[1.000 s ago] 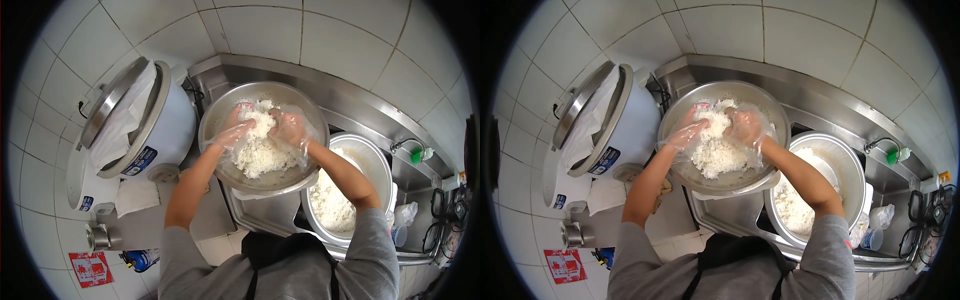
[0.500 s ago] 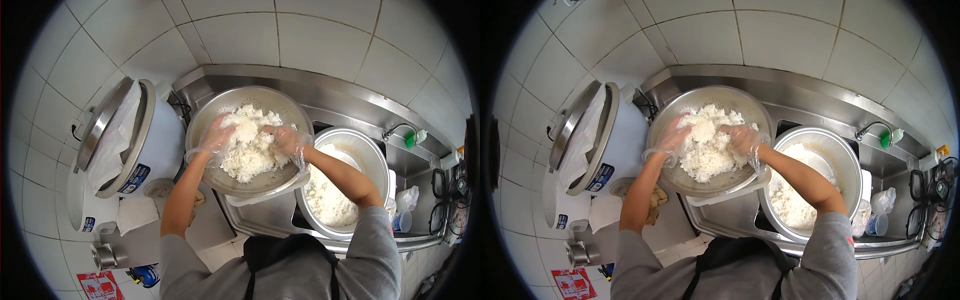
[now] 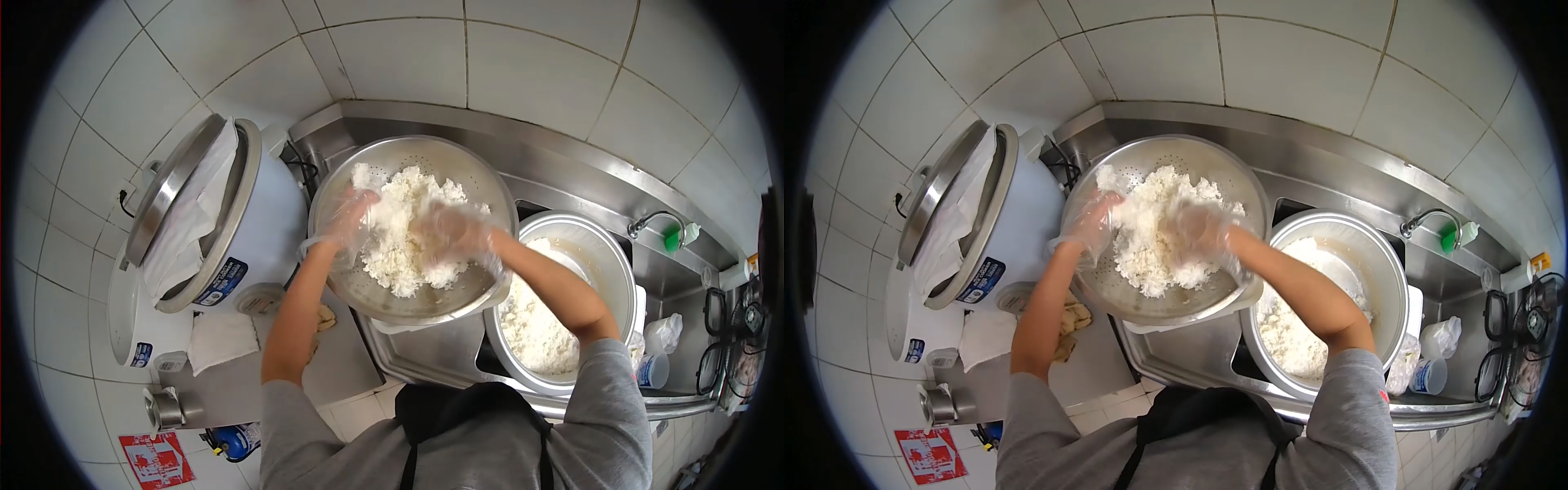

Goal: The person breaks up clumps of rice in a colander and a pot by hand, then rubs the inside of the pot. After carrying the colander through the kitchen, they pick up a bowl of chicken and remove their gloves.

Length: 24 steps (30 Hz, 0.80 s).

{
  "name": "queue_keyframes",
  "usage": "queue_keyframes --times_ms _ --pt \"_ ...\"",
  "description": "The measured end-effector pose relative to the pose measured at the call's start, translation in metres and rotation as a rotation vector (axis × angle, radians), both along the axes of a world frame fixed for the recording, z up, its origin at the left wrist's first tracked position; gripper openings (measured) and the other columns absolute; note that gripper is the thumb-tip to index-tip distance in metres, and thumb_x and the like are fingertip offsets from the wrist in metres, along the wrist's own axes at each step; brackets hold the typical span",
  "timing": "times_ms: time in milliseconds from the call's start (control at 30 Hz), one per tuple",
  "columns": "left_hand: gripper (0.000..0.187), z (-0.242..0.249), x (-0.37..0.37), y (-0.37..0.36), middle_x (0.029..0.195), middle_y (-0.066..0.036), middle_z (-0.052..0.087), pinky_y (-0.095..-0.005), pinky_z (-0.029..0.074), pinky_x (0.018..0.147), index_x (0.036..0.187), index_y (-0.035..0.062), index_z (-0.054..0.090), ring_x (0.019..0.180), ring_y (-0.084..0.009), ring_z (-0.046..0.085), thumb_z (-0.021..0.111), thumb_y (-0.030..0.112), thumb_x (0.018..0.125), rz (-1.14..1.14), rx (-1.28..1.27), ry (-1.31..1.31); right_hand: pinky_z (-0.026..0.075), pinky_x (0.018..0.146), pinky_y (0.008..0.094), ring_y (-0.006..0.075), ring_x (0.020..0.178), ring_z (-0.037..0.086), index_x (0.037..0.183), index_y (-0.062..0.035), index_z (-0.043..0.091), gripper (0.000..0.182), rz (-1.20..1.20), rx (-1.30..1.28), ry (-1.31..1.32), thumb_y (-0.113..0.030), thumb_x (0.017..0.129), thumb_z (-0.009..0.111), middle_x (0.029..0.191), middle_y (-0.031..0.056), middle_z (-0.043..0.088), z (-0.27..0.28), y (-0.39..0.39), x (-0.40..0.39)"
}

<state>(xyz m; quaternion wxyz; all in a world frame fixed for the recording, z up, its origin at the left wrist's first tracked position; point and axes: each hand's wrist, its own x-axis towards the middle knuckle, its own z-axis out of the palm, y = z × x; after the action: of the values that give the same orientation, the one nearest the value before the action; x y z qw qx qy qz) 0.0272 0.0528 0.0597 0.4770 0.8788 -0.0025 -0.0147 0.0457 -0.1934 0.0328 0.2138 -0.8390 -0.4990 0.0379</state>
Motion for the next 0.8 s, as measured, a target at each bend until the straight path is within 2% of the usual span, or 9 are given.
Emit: queue_keyframes --times_ms 133,267,300,367,467,533,667,733,800 --pt "0.062 0.011 -0.003 -0.008 0.109 -0.008 0.052 -0.0300 0.042 0.083 0.130 0.0045 0.035 0.099 -0.0164 0.048 0.064 0.024 0.079 -0.065 -0.238 -0.105 0.047 0.081 0.0347 0.0314 0.097 0.055 0.113 -0.0104 0.053 0.041 -0.119 -0.339 -0.200 -0.020 0.074 0.061 0.121 0.0213 0.044 -0.029 0.021 -0.039" --pt "0.068 0.007 -0.004 -0.006 0.110 -0.007 0.052 -0.0278 0.047 0.072 0.133 0.0048 0.030 0.092 -0.0142 0.051 0.062 0.033 0.080 -0.016 -0.294 0.074 0.046 0.079 0.0342 0.0309 0.097 0.054 0.116 -0.0094 0.051 0.050 -0.077 -0.410 -0.008 -0.012 0.067 0.062 0.117 0.0193 0.048 -0.007 0.021 -0.047" --pt "0.065 0.003 0.000 -0.002 0.103 -0.009 0.054 -0.0279 0.047 0.068 0.130 0.0035 0.034 0.085 -0.0140 0.053 0.061 0.035 0.080 0.017 -0.098 -0.001 0.046 0.079 0.0342 0.0309 0.097 0.054 0.116 -0.0094 0.051 0.050 -0.081 -0.410 -0.005 -0.012 0.067 0.062 0.117 0.0193 0.048 -0.011 0.017 -0.045" --pt "0.063 -0.009 0.003 0.004 0.096 -0.010 0.057 -0.0280 0.047 0.063 0.128 0.0021 0.038 0.079 -0.0138 0.055 0.060 0.037 0.081 0.051 0.097 -0.074 0.047 0.076 0.0357 0.0300 0.093 0.056 0.116 -0.0085 0.051 0.050 -0.062 -0.002 0.104 -0.009 0.067 0.062 0.108 0.0196 0.054 -0.020 0.006 -0.038" --pt "0.055 0.009 -0.004 -0.005 0.077 -0.014 0.060 -0.0309 0.046 0.062 0.117 -0.0005 0.048 0.067 -0.0184 0.056 0.060 0.039 0.080 0.091 0.297 -0.185 0.047 0.072 0.0390 0.0312 0.087 0.059 0.112 -0.0104 0.052 0.046 -0.246 0.102 0.251 -0.016 0.068 0.063 0.095 0.0179 0.060 -0.006 -0.001 -0.028" --pt "0.044 0.023 -0.006 -0.011 0.106 -0.019 0.058 -0.0343 0.044 0.078 0.109 0.0067 0.056 0.094 -0.0279 0.056 0.058 0.038 0.079 0.063 0.397 0.044 0.047 0.073 0.0400 0.0315 0.087 0.059 0.113 -0.0127 0.052 0.047 -0.335 0.074 0.280 -0.019 0.068 0.066 0.088 0.0167 0.061 0.010 -0.001 -0.018" --pt "0.046 0.017 -0.002 -0.015 0.111 -0.018 0.056 -0.0342 0.042 0.083 0.104 0.0079 0.059 0.098 -0.0303 0.055 0.057 0.045 0.076 -0.023 0.641 0.110 0.047 0.069 0.0398 0.0302 0.081 0.061 0.112 -0.0148 0.054 0.051 -0.371 0.075 0.028 -0.028 0.066 0.070 0.083 0.0150 0.063 0.017 0.000 0.001" --pt "0.058 0.002 0.001 -0.009 0.114 -0.015 0.055 -0.0376 0.039 0.089 0.117 0.0128 0.054 0.105 -0.0301 0.050 0.058 0.051 0.074 -0.295 0.837 -0.300 0.047 0.070 0.0372 0.0284 0.081 0.061 0.111 -0.0153 0.055 0.049 -0.423 -0.129 -0.153 -0.033 0.067 0.068 0.082 0.0142 0.063 0.038 0.001 -0.002" --pt "0.070 0.005 -0.003 -0.020 0.123 -0.016 0.045 -0.0380 0.033 0.095 0.123 0.0101 0.046 0.115 -0.0318 0.040 0.059 0.054 0.070 -0.376 0.962 -0.101 0.047 0.074 0.0374 0.0291 0.086 0.060 0.116 -0.0167 0.052 0.059 -0.406 -0.233 -0.049 -0.039 0.065 0.069 0.091 0.0158 0.061 0.041 0.008 0.006"
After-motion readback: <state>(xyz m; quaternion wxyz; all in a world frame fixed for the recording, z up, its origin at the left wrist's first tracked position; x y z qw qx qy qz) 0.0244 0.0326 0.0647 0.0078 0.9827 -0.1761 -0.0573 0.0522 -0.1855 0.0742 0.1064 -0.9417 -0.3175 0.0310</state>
